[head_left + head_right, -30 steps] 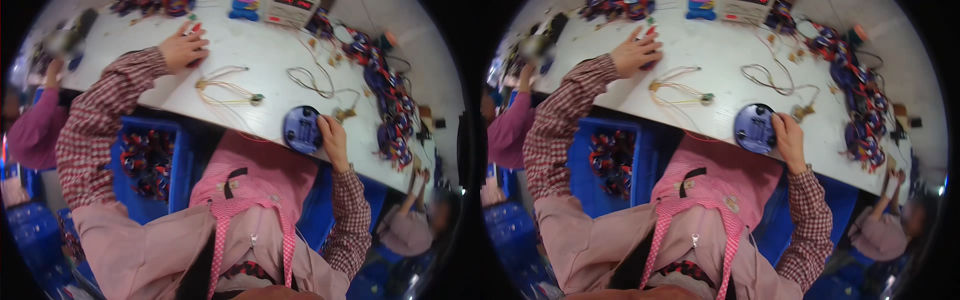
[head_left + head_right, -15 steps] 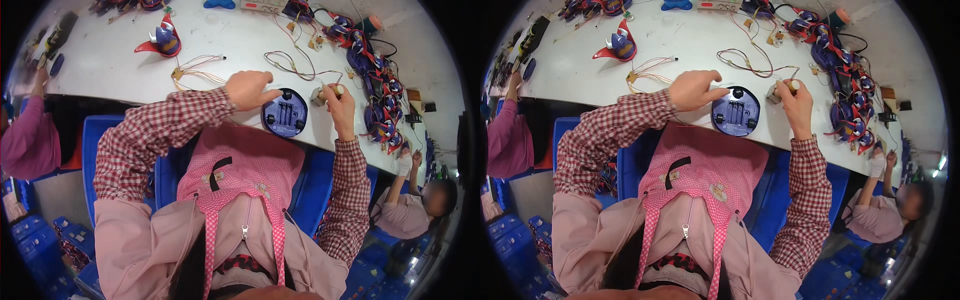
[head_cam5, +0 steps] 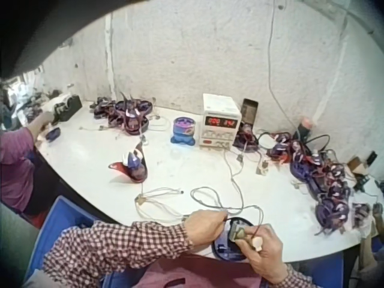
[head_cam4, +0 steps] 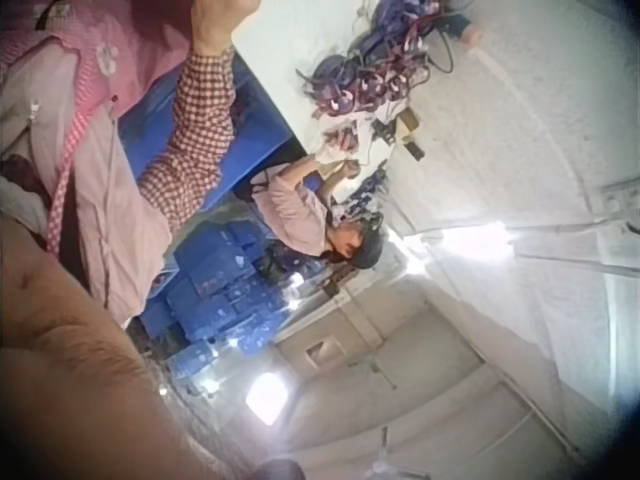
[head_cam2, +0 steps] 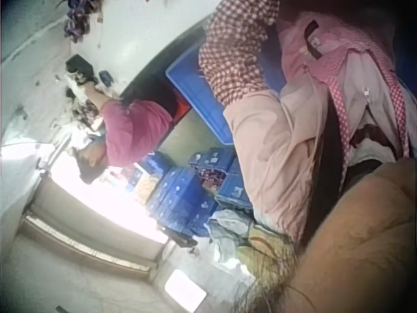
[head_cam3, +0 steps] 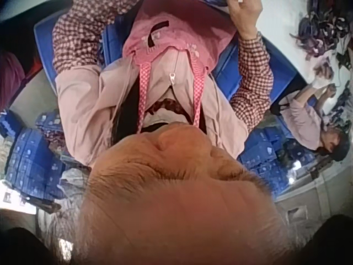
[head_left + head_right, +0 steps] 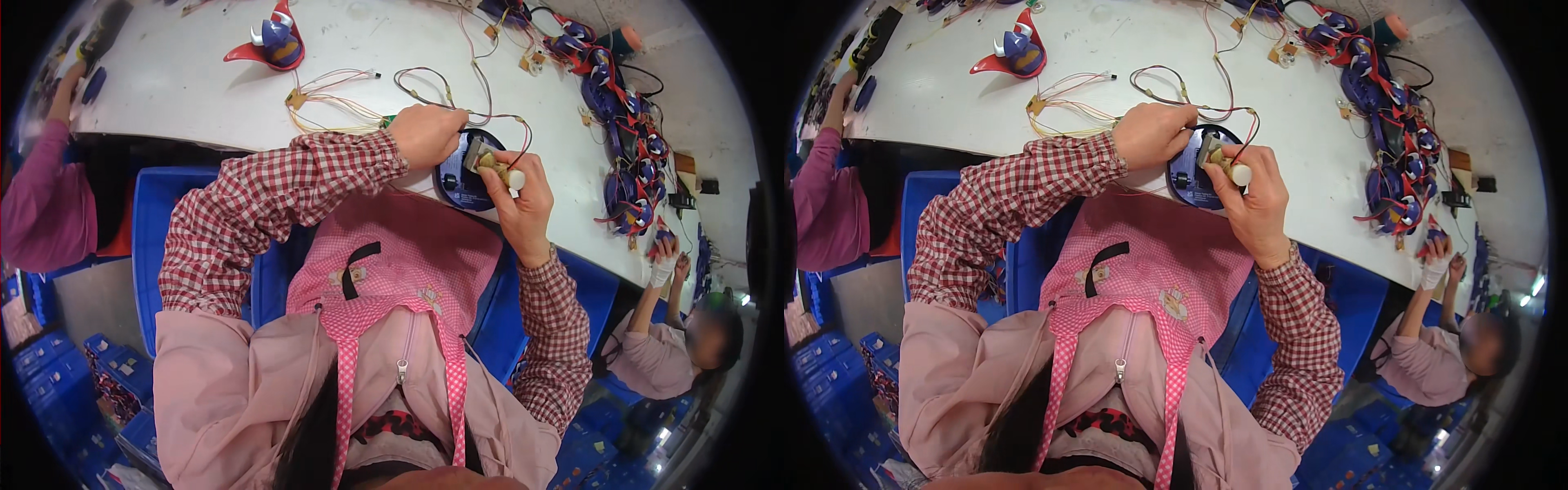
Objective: Assembling electronic toy components by connecting wires and fitting parts into a plastic housing.
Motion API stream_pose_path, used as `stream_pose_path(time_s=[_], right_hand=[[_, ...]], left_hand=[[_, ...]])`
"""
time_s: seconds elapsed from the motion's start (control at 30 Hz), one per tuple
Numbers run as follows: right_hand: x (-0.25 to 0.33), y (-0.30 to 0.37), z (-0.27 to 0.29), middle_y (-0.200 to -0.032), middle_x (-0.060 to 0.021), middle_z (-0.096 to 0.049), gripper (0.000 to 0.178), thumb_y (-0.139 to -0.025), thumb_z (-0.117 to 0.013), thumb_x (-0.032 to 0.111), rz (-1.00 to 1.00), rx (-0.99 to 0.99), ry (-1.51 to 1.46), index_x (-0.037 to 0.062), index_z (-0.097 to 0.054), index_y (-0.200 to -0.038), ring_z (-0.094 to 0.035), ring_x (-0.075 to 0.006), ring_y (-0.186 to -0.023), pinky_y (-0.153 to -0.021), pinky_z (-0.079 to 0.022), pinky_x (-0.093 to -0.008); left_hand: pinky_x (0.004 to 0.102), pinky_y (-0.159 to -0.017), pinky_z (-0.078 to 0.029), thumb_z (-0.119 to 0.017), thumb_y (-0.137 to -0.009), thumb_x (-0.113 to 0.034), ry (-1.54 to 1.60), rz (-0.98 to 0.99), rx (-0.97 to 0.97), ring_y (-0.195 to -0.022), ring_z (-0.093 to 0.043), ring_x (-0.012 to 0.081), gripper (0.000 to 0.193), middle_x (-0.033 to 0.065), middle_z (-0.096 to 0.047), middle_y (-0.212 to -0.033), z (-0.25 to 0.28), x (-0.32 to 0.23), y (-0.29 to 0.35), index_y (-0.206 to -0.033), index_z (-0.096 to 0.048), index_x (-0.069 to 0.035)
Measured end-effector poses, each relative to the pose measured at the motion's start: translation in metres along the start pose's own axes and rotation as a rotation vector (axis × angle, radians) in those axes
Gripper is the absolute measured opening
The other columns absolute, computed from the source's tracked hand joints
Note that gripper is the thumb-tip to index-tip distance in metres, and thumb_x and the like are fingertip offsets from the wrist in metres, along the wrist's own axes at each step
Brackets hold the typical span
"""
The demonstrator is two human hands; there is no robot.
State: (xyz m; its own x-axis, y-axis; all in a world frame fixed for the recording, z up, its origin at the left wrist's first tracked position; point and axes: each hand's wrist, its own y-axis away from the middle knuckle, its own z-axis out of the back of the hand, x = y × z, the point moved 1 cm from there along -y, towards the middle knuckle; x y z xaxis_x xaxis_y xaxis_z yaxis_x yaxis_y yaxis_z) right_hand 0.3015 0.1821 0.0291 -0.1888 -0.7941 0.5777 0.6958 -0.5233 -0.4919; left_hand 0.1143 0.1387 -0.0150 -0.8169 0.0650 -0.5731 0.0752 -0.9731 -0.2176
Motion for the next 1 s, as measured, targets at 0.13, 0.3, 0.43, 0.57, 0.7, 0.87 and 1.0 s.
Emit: stream_pose_path(time_s=[0.13, 0.3, 0.43, 0.57, 0.7, 0.87, 1.0], right_hand=[[0.002, 0.004, -0.005, -0.091, -0.0101, -0.058, 0.026, -0.077, -0.072, 0.005, 0.06, -0.006, 0.028, 0.0018, -0.059, -0.1, -0.062, -0.0215, -0.078, -0.064, -0.051, -0.0284], [0.003, 0.006, -0.004, -0.092, -0.0105, -0.058, 0.028, -0.076, -0.072, 0.003, 0.027, 0.031, -0.015, 0.002, -0.059, -0.1, -0.062, -0.0228, -0.079, -0.065, -0.052, -0.029], [0.008, 0.005, -0.005, -0.09, -0.0113, -0.058, 0.027, -0.075, -0.072, 0.002, 0.099, 0.08, 0.045, 0.0015, -0.058, -0.098, -0.062, -0.0247, -0.076, -0.064, -0.052, -0.0293], [0.011, 0.0, -0.006, -0.085, -0.0118, -0.057, 0.022, -0.075, -0.071, 0.001, 0.014, 0.101, 0.013, 0.0014, -0.057, -0.092, -0.06, -0.0257, -0.071, -0.061, -0.05, -0.0311], [0.007, -0.01, -0.006, -0.081, -0.0122, -0.055, 0.018, -0.075, -0.069, 0.002, -0.06, 0.194, -0.013, 0.0013, -0.055, -0.086, -0.057, -0.0258, -0.066, -0.057, -0.047, -0.0327], [0.002, -0.01, -0.015, -0.079, -0.0121, -0.054, 0.017, -0.076, -0.069, 0.004, -0.087, 0.144, -0.085, 0.0014, -0.054, -0.083, -0.055, -0.0253, -0.064, -0.055, -0.044, -0.0322], [0.001, -0.007, -0.018, -0.078, -0.0115, -0.054, 0.017, -0.075, -0.069, 0.004, -0.094, 0.085, -0.109, 0.001, -0.056, -0.085, -0.056, -0.0238, -0.066, -0.057, -0.044, -0.0311]], left_hand=[[0.0462, -0.062, -0.048, -0.052, -0.082, -0.016, 0.025, -0.024, -0.035, -0.071, -0.061, 0.0359, 0.016, 0.0163, -0.063, -0.075, -0.003, 0.003, 0.001, -0.092, -0.056, -0.005], [0.0458, -0.06, -0.048, -0.052, -0.082, -0.015, 0.051, -0.06, -0.069, -0.068, -0.061, 0.0361, 0.014, 0.0163, -0.062, -0.072, -0.005, 0.006, 0.003, -0.091, -0.055, -0.004], [0.0451, -0.059, -0.048, -0.053, -0.081, -0.015, 0.074, -0.086, -0.107, -0.066, -0.061, 0.0358, 0.013, 0.0158, -0.061, -0.07, -0.006, 0.005, 0.003, -0.089, -0.055, -0.004], [0.0444, -0.058, -0.047, -0.054, -0.081, -0.014, 0.086, -0.095, -0.114, -0.065, -0.061, 0.0354, 0.013, 0.0152, -0.061, -0.068, -0.007, 0.007, 0.003, -0.088, -0.055, -0.004], [0.0465, -0.061, -0.048, -0.052, -0.079, -0.012, 0.066, -0.076, -0.028, -0.069, -0.061, 0.0369, 0.013, 0.0185, -0.062, -0.071, -0.001, 0.003, -0.002, -0.087, -0.056, -0.003], [0.0416, -0.058, -0.048, -0.057, -0.083, -0.017, -0.011, -0.067, -0.041, -0.064, -0.061, 0.0333, 0.015, 0.0162, -0.06, -0.069, 0.006, 0.002, -0.001, -0.091, -0.057, -0.005], [0.0321, -0.058, -0.048, -0.059, -0.087, -0.018, 0.222, -0.075, -0.248, -0.062, -0.06, 0.0212, 0.018, 0.012, -0.061, -0.072, 0.052, 0.012, 0.025, -0.098, -0.059, -0.004]])
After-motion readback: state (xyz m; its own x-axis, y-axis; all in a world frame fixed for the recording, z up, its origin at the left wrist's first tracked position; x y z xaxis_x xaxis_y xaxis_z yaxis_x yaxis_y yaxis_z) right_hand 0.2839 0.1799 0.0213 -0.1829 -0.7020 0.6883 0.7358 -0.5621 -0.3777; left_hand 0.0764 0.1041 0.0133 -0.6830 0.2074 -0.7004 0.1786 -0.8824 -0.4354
